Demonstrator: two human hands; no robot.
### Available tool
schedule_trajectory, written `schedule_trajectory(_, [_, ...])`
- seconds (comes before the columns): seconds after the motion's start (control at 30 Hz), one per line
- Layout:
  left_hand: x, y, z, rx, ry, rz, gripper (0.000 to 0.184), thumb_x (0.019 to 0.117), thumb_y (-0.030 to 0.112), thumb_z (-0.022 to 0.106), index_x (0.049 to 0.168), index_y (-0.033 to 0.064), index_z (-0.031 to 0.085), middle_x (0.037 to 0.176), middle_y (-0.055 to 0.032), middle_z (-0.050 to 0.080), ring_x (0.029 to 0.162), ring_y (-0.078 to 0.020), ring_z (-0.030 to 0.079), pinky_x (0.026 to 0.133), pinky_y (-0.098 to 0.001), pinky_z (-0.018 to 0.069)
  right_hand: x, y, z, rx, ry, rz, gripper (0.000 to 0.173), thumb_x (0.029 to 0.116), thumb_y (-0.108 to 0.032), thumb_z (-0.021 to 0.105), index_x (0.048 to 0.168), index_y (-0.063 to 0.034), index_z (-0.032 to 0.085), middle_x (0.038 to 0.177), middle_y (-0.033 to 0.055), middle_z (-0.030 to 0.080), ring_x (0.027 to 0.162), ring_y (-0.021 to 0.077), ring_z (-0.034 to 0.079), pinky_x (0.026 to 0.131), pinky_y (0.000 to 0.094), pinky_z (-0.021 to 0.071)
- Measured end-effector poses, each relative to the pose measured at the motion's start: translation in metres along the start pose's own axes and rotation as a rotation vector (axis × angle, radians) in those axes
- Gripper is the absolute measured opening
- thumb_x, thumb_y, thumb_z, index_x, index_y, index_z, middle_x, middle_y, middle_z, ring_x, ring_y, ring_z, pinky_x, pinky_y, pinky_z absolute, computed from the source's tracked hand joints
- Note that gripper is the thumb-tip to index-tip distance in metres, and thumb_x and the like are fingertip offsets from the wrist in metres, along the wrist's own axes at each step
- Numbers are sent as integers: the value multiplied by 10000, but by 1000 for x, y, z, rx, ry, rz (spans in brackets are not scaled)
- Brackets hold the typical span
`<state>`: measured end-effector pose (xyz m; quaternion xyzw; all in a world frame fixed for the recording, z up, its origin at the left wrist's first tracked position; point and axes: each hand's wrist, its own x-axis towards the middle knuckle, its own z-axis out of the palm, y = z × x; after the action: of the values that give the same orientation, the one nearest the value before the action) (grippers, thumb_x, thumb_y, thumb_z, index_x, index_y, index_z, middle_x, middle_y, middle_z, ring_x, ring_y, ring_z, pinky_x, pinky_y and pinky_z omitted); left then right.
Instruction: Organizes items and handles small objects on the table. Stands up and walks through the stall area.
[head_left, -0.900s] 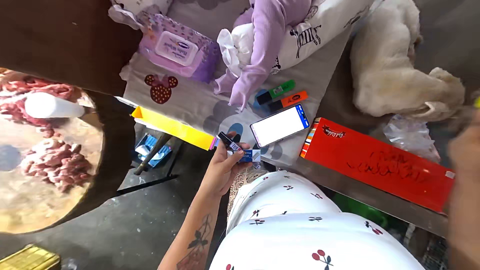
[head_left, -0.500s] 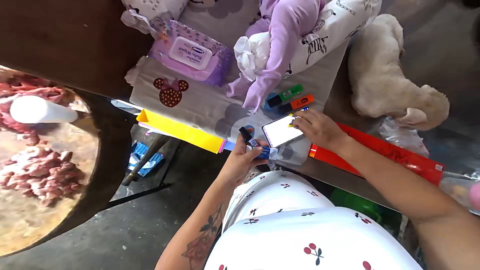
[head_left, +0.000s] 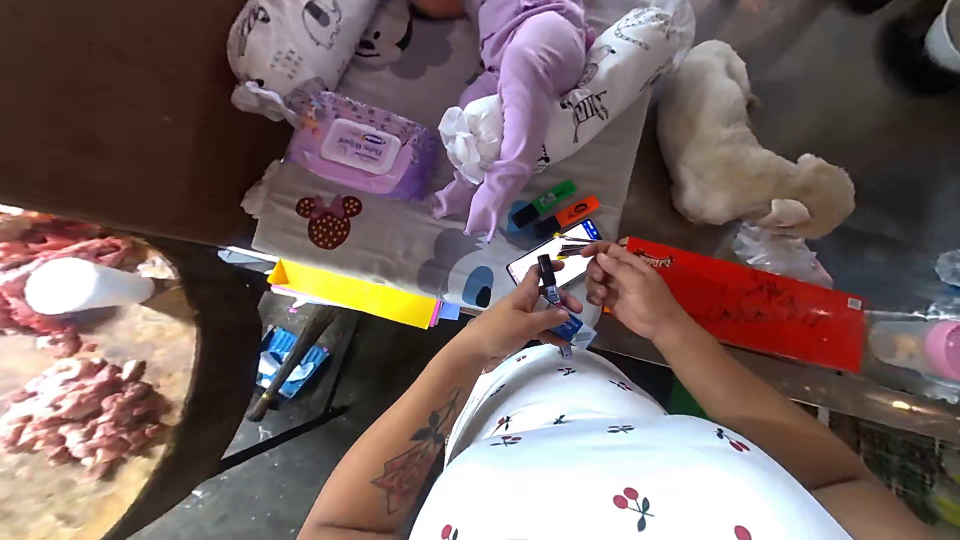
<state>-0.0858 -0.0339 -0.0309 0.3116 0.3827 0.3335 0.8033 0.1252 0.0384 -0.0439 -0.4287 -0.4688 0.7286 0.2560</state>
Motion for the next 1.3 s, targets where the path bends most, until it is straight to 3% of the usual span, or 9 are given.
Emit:
schedule_trajectory(0.1, [19, 5, 12, 128, -68, -76, 595, 1010, 27, 550, 1510, 150, 252, 1168, -60, 666, 962, -171, 714, 813, -337, 627, 3, -2, -2, -261, -17, -36, 319, 1056, -309, 511, 1231, -62, 612, 791, -13, 571, 610, 50, 495, 589, 232, 460])
schedule_trajectory(0.2, [30, 4, 18, 111, -83, -101, 508, 1008, 29, 553, 1450, 122, 320, 1151, -79, 664, 945, -183, 714, 800, -341, 625, 1, -6, -8, -425, 51, -83, 207, 1016, -237, 633, 1074, -40, 663, 690, 22, 545, 565, 93, 501, 543, 262, 457])
schedule_trajectory(0.37, [43, -5, 28, 136, -155, -94, 531, 991, 35, 586, 1448, 92, 322, 1188, -75, 644, 967, -186, 706, 793, -362, 630, -11, -1, -21, -464, 65, -85, 292, 979, -272, 676, 1105, -8, 683, 872, 60, 643, 728, 100, 586, 691, 292, 524])
schedule_trajectory(0.7, [47, -6, 24, -102, 6, -45, 318, 1036, 25, 493, 1352, 27, 533, 1246, -116, 683, 950, -193, 730, 777, -331, 629, -19, -8, -41, -188, 382, -224, 249, 1076, -238, 472, 1095, -50, 634, 854, 8, 631, 689, 79, 614, 666, 281, 572])
schedule_trajectory(0.8, [46, -10, 20, -165, 95, -60, 306, 1068, 47, 447, 1372, 56, 482, 1180, -175, 696, 947, -261, 746, 763, -353, 638, -16, -22, -77, -314, 430, -112, 313, 1085, -330, 429, 1006, -105, 630, 780, -33, 561, 632, 52, 530, 588, 246, 488])
schedule_trajectory(0.97, [43, -19, 11, -32, 76, 55, 421, 989, -50, 543, 1360, 90, 403, 1240, -162, 662, 1101, -300, 702, 869, -413, 621, -11, -20, -111, -1073, 424, 139, 374, 1063, -335, 558, 1149, 5, 687, 1086, 233, 672, 995, 398, 663, 878, 646, 505])
schedule_trajectory(1.07, [40, -23, 10, 99, 71, 148, 405, 1005, -39, 504, 1357, 90, 351, 1256, -139, 651, 1116, -291, 700, 855, -417, 628, -13, -4, -106, -1236, 385, 81, 377, 1025, -348, 624, 1147, 6, 664, 1087, 234, 652, 957, 415, 662, 817, 646, 523])
schedule_trajectory(1.2, [39, -27, 8, 179, 85, 244, 337, 1025, -19, 494, 1309, 80, 340, 1141, -121, 687, 1021, -258, 733, 825, -397, 635, -19, 2, -101, -1224, 458, -16, 583, 973, -402, 696, 1359, 6, 540, 1188, 286, 624, 974, 471, 658, 813, 667, 526])
schedule_trajectory(1.3, [38, -27, 6, 179, 108, 304, 318, 998, -19, 565, 1272, 37, 414, 1120, -112, 691, 972, -225, 735, 837, -379, 631, -28, 2, -90, -1131, 483, -223, 382, 1031, -207, 575, 1317, 44, 543, 1108, 274, 612, 924, 424, 645, 798, 602, 541])
